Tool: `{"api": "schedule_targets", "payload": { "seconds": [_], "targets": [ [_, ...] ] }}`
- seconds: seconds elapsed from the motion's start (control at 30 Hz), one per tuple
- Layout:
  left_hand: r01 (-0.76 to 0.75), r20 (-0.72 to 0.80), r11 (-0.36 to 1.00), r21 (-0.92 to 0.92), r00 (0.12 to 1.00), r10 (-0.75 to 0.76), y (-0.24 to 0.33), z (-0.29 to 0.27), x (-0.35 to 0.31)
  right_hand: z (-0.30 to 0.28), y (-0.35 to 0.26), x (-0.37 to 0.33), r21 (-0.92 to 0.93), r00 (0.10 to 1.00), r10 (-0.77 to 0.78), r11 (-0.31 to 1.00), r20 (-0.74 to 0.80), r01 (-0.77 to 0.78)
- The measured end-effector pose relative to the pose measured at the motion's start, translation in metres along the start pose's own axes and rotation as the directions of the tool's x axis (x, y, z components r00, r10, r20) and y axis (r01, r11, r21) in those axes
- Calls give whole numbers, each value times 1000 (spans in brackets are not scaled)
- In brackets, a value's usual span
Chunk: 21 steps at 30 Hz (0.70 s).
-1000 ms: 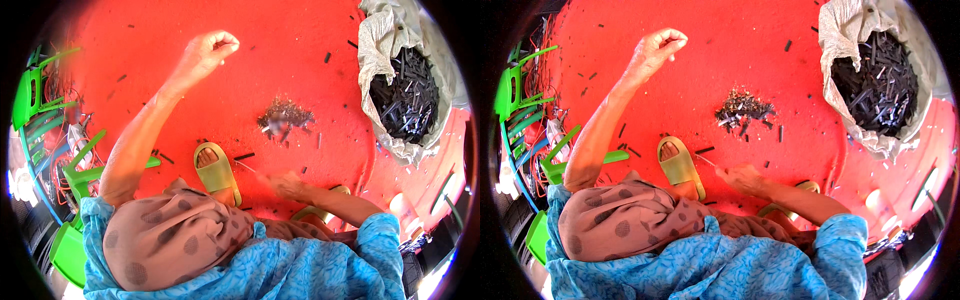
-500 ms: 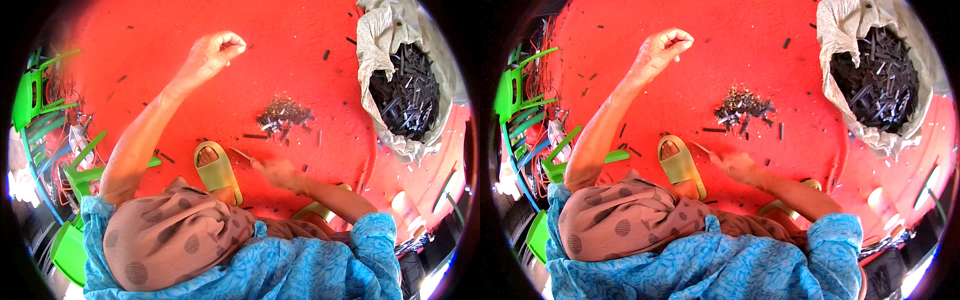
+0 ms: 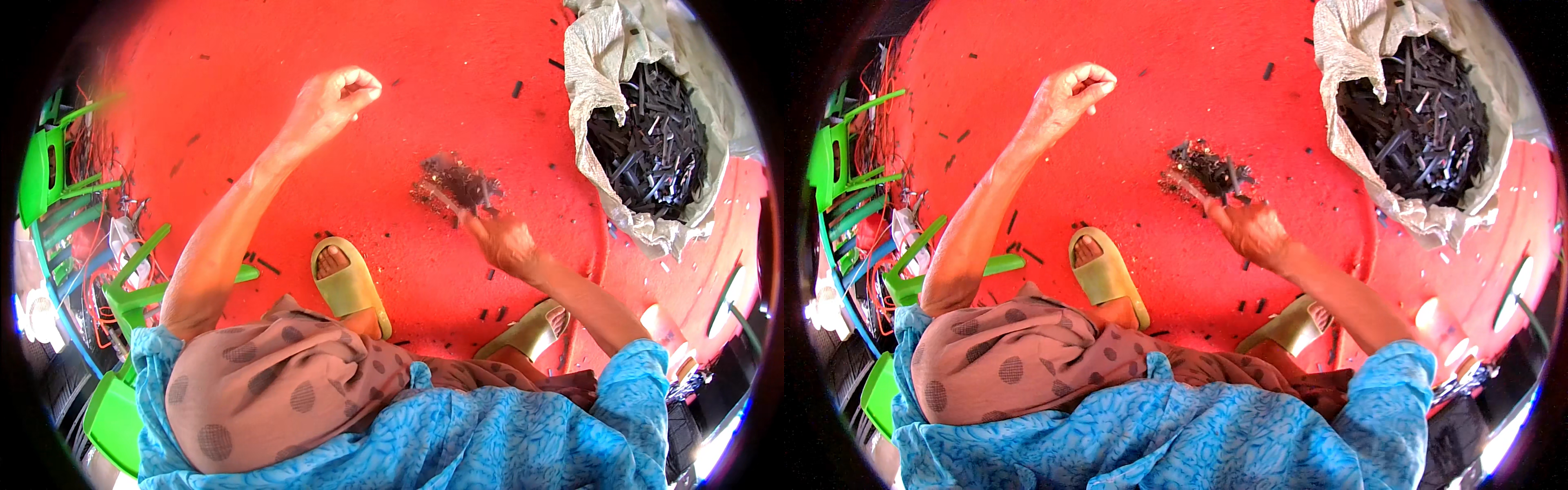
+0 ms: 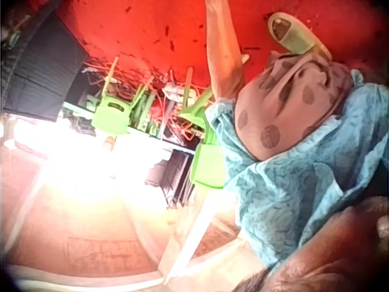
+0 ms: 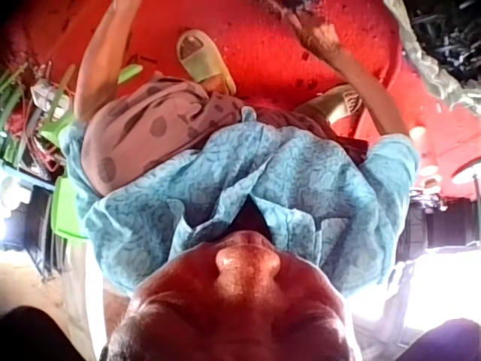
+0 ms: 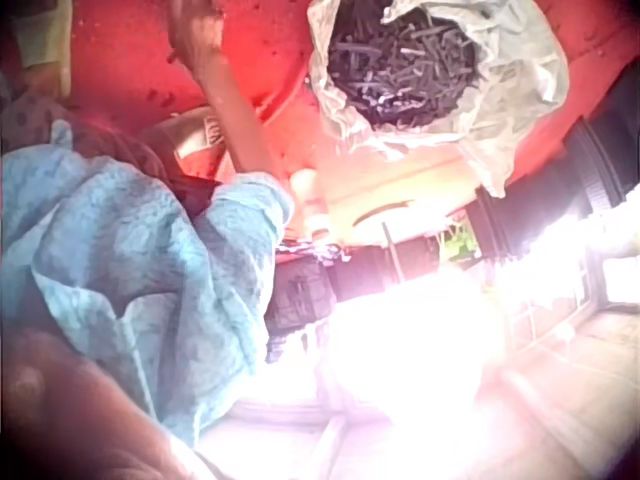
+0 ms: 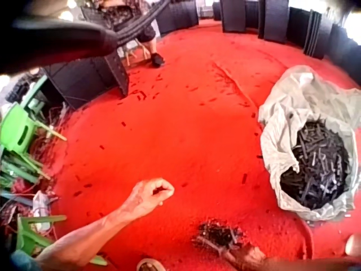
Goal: The person gathers small dark bamboo splinters from the floor into a pile and then transfers them into a large bag.
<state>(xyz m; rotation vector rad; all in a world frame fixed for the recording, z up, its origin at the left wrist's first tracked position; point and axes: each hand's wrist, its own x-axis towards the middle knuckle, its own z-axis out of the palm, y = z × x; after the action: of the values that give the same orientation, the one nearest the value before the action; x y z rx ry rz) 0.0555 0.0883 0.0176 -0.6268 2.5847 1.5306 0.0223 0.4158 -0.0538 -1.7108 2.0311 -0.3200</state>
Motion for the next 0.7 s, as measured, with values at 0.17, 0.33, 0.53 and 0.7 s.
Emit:
{"api": "schedule_targets", "payload": {
  "seconds": [0.17,0.33,0.53,0.7],
  "targets": [
    [9,7,1000,12,1000,-9,0,8,1,10,-7,-33,21,930,-367,930,29,367],
    [-21,54,1000,10,998,21,5,18,6,4,24,-16,-41,969,-146,989,-199,141],
    [35,33,999,41,999,-36,4,13,0,-13,67,-53,125,795,437,896,-420,-426],
    [4,62,999,46,998,-7,7,21,3,14,76,-110,-465,890,293,770,-350,-437]
  ]
}}
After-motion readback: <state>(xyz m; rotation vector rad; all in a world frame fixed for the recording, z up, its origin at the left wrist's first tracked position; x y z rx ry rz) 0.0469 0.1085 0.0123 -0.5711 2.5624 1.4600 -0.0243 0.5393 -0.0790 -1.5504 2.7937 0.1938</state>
